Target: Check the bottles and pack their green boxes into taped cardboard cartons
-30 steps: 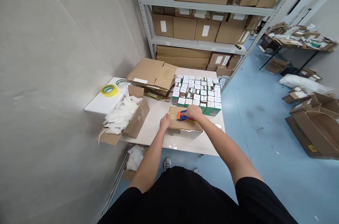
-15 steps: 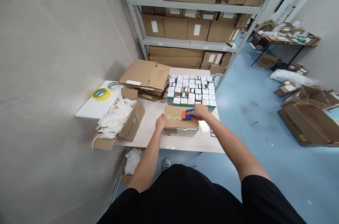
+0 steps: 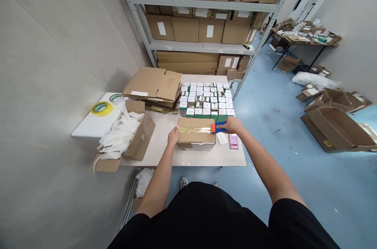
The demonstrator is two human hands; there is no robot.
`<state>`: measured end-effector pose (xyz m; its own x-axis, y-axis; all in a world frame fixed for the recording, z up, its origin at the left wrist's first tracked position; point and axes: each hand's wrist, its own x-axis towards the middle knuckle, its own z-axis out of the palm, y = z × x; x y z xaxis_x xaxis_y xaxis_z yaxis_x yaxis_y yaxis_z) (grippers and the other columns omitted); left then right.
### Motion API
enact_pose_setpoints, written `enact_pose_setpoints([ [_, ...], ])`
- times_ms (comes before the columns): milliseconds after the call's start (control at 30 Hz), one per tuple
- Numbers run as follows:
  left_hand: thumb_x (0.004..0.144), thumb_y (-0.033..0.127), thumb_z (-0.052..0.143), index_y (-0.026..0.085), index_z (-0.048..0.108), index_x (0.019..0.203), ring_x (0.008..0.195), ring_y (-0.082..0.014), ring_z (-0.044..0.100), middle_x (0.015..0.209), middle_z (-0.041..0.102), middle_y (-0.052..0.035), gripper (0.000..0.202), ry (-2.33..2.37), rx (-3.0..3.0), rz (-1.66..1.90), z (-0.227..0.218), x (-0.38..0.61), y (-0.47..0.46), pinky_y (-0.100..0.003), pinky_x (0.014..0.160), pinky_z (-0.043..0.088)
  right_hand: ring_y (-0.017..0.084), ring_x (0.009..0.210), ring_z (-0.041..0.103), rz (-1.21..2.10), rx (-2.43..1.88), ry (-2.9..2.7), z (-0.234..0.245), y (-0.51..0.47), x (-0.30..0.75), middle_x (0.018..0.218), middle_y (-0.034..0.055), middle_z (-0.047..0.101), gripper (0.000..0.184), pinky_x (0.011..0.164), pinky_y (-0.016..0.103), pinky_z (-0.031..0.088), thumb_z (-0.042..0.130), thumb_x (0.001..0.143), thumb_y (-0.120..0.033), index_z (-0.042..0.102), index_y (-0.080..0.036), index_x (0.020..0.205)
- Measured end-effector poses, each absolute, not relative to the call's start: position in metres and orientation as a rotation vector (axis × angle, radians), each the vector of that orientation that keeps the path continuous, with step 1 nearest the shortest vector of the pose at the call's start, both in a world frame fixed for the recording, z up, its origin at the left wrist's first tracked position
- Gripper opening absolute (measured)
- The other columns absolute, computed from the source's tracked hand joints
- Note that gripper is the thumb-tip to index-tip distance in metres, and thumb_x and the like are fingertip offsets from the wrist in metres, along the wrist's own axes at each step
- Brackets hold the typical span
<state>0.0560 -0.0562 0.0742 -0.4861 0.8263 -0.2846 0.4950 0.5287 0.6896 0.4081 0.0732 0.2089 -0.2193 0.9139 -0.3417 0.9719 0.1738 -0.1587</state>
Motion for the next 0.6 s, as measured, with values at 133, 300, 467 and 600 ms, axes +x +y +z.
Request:
enact_pose_setpoints([
  [133,0.107,0.052,0.025,0.025,0.068,0.133,0.13,-0.0299,0.062,0.137,0.07,-0.0107,0.057,2.163,1.053,0.699,0.074,0.055,-0.052,-0.039,0.107,0.047,0.027,0.078,0.07,-0.477,1.893,2.167,0.205,0.08,0.449,0.08,0.0131,0.075,0.063,0.061,0.029,0.044,0.069,0.071,-0.082,0.072,-0.019,0.072],
  [300,0.107,0.056,0.025,0.026,0.07,0.131,0.129,-0.0306,0.063,0.135,0.071,-0.0104,0.058,2.17,1.032,0.722,0.072,0.052,-0.052,-0.04,0.107,0.047,0.027,0.075,0.07,-0.599,1.928,2.087,0.174,0.072,0.456,0.08,0.0132,0.074,0.06,0.059,0.031,0.044,0.066,0.076,-0.08,0.066,-0.02,0.066],
  [467,0.107,0.051,0.03,0.025,0.072,0.128,0.13,-0.0276,0.062,0.136,0.071,-0.0078,0.053,2.104,1.059,0.803,0.066,0.037,-0.055,-0.037,0.11,0.046,0.025,0.068,0.069,-0.739,1.966,2.076,0.152,0.063,0.44,0.074,0.0132,0.073,0.06,0.057,0.031,0.043,0.065,0.081,-0.078,0.061,-0.021,0.061],
  [600,0.107,0.048,0.034,0.021,0.075,0.124,0.132,-0.0266,0.062,0.134,0.073,-0.0071,0.051,2.067,1.046,0.869,0.062,0.008,-0.06,-0.035,0.111,0.047,0.023,0.067,0.066,-0.793,1.97,2.152,0.15,0.054,0.416,0.068,0.009,0.07,0.06,0.058,0.029,0.042,0.063,0.082,-0.077,0.061,-0.021,0.062],
])
